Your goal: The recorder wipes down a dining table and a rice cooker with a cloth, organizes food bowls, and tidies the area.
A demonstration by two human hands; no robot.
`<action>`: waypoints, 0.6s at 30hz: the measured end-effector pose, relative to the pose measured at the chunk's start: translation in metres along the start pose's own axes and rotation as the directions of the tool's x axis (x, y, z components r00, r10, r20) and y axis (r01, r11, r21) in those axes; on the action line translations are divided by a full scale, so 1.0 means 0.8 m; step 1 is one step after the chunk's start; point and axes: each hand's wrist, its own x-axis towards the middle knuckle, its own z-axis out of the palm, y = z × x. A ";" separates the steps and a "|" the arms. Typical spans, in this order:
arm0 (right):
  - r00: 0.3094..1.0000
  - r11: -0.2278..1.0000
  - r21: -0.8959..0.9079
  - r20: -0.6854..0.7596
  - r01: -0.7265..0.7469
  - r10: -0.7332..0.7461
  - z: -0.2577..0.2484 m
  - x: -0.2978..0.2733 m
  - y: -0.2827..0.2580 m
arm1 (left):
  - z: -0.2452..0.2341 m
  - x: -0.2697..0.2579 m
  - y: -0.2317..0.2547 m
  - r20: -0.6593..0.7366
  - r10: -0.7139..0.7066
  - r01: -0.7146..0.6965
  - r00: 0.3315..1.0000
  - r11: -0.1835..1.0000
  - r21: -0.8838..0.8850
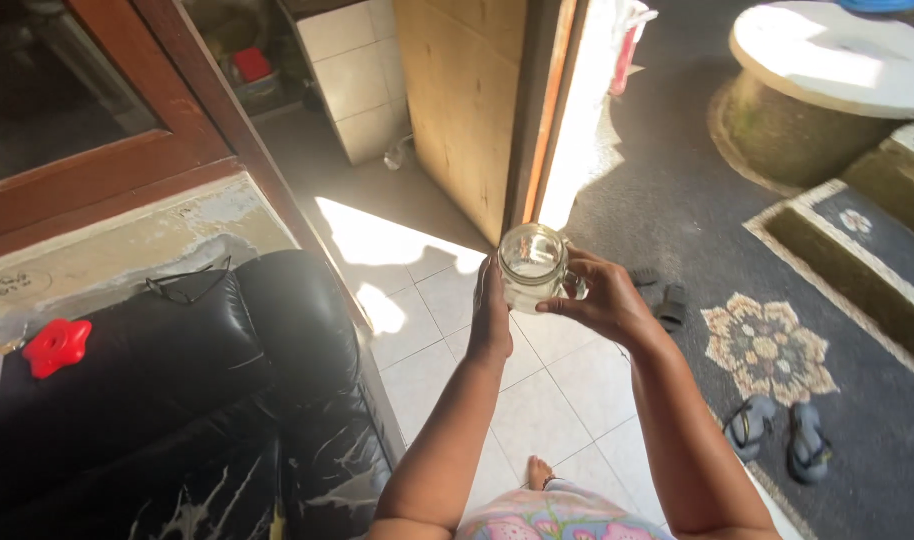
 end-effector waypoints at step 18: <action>0.925 0.971 0.220 0.344 0.089 -0.163 0.111 0.465 0.096 | -0.098 0.380 0.073 -0.354 0.177 -0.198 0.918 0.980 -0.023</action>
